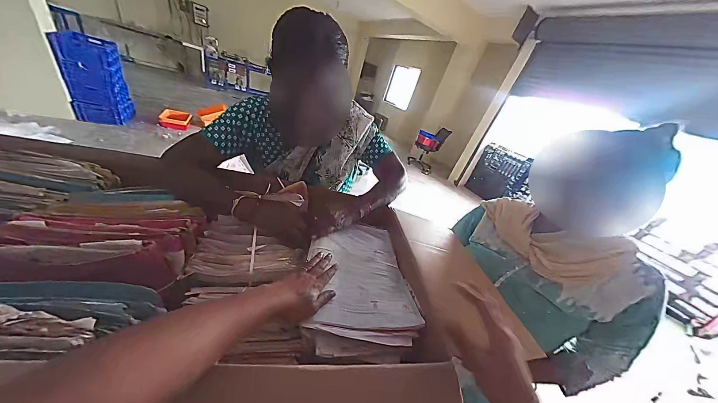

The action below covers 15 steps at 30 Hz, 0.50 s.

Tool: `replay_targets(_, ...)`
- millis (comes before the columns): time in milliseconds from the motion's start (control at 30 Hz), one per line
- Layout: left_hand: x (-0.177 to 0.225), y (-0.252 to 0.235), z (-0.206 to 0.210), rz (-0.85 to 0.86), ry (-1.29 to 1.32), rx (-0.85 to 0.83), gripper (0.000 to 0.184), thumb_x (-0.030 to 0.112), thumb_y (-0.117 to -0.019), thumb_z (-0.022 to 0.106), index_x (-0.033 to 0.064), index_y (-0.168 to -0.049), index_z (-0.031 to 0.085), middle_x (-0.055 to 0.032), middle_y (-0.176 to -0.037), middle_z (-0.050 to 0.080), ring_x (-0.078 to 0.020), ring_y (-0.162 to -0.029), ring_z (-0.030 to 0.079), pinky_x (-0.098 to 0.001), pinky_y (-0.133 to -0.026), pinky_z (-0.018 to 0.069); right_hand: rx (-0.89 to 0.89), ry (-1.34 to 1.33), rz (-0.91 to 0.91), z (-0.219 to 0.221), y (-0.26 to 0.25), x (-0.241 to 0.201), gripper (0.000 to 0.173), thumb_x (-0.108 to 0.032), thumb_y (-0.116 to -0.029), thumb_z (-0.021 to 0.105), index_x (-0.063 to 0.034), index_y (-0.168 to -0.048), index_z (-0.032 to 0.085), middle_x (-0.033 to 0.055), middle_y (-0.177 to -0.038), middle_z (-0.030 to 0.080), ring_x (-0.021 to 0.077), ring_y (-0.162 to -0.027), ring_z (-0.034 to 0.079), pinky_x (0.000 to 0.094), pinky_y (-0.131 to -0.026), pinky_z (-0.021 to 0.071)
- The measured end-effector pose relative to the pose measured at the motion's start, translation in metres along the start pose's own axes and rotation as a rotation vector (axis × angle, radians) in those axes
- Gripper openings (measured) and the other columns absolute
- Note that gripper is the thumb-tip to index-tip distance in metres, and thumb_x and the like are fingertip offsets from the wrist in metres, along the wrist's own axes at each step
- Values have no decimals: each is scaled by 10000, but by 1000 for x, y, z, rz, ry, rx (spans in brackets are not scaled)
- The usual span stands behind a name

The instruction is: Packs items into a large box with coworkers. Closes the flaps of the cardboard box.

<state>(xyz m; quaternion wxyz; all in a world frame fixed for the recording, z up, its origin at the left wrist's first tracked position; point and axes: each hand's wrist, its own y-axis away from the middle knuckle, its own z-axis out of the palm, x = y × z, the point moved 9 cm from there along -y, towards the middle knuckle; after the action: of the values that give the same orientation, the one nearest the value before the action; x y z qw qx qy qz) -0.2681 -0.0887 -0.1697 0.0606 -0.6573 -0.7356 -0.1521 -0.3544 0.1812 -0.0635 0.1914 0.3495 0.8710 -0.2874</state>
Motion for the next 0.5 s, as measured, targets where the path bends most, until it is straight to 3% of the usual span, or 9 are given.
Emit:
replay_targets(67,-3,-4,2,-21,-20,5,645,340,-1114,296,-17,-1620,112,-273,-1689,48,-412,-1580,5,-549,-1266,22,435,-204,122,-34,29,84,681,-298,-933,638,129,-1435,465,365,-1534,386,480,-1463,348,597,-1190,287)
replay_targets(100,-4,-4,4,-35,-34,1,640,336,-1114,289,-13,-1621,112,-264,-1692,53,-403,-1582,11,-540,-1270,32,588,-340,251,-31,47,127,718,-230,-945,641,164,-1476,360,393,-1544,332,473,-1468,325,568,-1202,267)
replay_targets(133,-5,-3,5,-54,-57,-5,638,343,-1114,277,-1,-1625,108,-248,-1697,51,-389,-1585,14,-538,-1272,40,688,-470,406,-17,63,163,748,-207,-967,646,141,-1521,283,375,-1543,341,422,-1444,376,522,-1185,318)
replay_targets(167,-6,-2,4,-82,-74,-8,639,354,-1114,269,16,-1630,102,-230,-1703,44,-376,-1587,16,-545,-1270,43,713,-579,559,3,74,187,734,-253,-1011,619,84,-1549,251,314,-1506,415,335,-1359,489,453,-1106,434)
replay_targets(200,-5,0,2,-124,-88,-13,643,371,-1116,262,36,-1636,88,-209,-1710,29,-360,-1590,9,-550,-1269,35,697,-673,685,21,77,202,668,-332,-1046,565,39,-1531,294,265,-1378,518,281,-1177,602,431,-927,542)
replay_targets(267,-4,6,-2,-233,-93,-29,665,403,-1117,253,47,-1638,44,-195,-1713,-7,-356,-1591,5,-561,-1266,13,510,-1037,777,51,70,201,658,-452,-1095,380,-26,-1579,245,269,-1516,430,358,-1294,529,543,-1015,461)
replay_targets(367,7,25,-5,-404,23,-28,732,443,-1111,273,-6,-1622,2,-247,-1698,-39,-431,-1571,89,-586,-1251,138,344,-1263,652,45,40,174,741,-603,-1072,153,-72,-1574,280,186,-1527,469,287,-1322,552,494,-1031,486)
replay_targets(433,54,64,-33,-510,121,-51,717,406,-1115,315,-40,-1613,57,-266,-1692,7,-453,-1553,156,-582,-1237,191,342,-1264,524,29,22,156,634,-502,-1105,191,-46,-1522,330,136,-1375,564,201,-1164,630,413,-941,543)
replay_targets(500,140,123,-84,-684,236,-23,593,265,-1113,387,-77,-1573,237,-265,-1671,178,-404,-1543,236,-495,-1246,201,375,-1234,486,22,12,141,443,-330,-1116,353,-20,-1428,410,55,-1174,634,82,-973,672,289,-816,578)
